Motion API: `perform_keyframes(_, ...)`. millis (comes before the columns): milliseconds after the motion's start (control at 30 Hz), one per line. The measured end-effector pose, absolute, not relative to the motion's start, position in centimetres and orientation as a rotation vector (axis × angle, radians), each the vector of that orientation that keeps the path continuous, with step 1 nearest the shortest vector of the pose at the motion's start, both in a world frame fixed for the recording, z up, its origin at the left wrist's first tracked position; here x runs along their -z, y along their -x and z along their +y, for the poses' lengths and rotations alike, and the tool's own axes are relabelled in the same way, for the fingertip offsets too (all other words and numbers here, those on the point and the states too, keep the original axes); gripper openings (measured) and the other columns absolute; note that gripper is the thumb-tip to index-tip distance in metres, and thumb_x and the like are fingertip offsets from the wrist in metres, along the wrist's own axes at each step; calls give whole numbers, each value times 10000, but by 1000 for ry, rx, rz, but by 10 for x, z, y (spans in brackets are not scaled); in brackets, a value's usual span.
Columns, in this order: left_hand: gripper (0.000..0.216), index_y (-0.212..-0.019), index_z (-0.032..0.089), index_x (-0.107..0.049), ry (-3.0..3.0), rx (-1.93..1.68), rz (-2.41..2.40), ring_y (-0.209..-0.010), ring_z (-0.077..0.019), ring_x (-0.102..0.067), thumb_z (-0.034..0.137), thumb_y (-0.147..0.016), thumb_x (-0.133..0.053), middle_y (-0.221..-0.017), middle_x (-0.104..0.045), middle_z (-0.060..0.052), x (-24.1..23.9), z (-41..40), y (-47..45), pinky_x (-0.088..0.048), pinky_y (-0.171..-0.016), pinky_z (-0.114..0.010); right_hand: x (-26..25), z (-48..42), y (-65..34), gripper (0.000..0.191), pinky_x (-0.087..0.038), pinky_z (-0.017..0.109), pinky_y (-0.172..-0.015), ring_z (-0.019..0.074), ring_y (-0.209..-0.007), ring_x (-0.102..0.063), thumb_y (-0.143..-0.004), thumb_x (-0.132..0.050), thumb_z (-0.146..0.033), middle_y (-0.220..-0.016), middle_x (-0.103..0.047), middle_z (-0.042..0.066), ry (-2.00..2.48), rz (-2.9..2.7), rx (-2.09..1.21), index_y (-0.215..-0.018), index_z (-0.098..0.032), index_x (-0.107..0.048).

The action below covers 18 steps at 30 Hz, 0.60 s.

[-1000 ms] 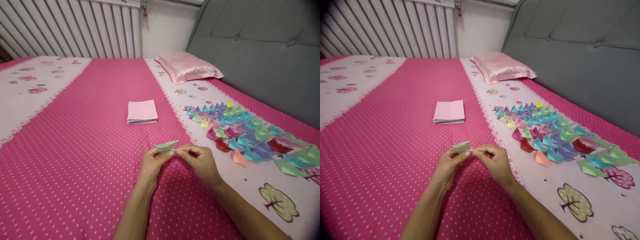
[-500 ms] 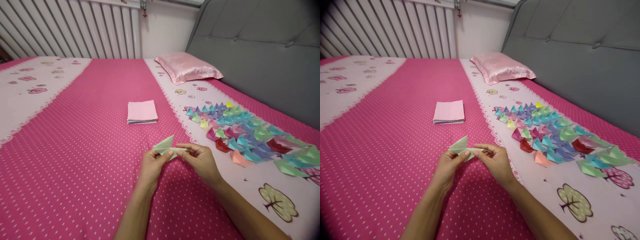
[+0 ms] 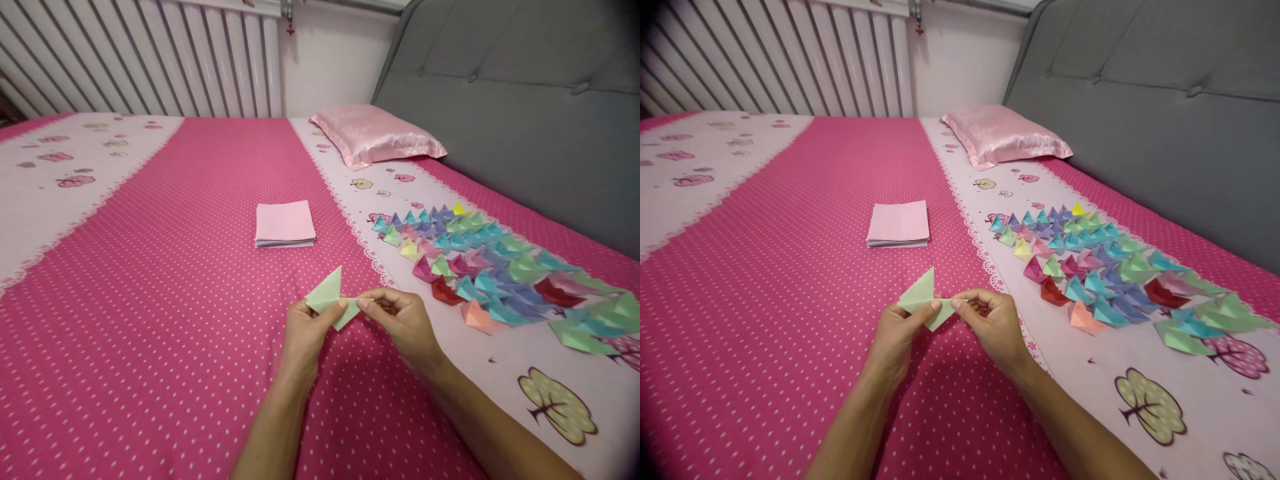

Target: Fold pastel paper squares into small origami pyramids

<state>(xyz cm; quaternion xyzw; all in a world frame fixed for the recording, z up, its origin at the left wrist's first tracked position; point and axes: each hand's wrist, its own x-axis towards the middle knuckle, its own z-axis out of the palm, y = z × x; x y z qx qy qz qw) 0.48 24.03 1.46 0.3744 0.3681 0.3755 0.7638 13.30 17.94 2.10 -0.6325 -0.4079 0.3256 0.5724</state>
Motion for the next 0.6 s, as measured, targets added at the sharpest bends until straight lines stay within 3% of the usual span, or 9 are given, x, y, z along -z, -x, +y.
perform_keyframes(200,197,-648,114,-693,-837,-830,810,-537,-84,-534,278,-590,-786,-582,-649,-12,-13,241,-5,-401,-544,-200,-22,180,-131,180,-479,268,-576,135,-585,-577,-729,-659,-340,-659,-659,26,1489,-986,-761,-721,-160,-669)
perform_keyframes(367,236,-699,109,-711,-831,-794,775,-575,-116,-555,272,-554,-803,-602,-654,-27,-16,237,-7,-418,-575,-225,-23,182,-126,225,-510,273,-627,163,-708,-620,-680,-708,-355,-793,-670,39,1461,-1005,-777,-804,-174,-657)
perform_keyframes(600,217,-805,123,-713,-877,-720,777,-451,-41,-397,294,-673,-726,-534,-564,18,-18,243,-3,-300,-472,-176,-21,181,-130,312,-506,231,-544,112,-580,-596,-657,-732,-337,-743,-624,2,1365,-787,-960,-914,-177,-659)
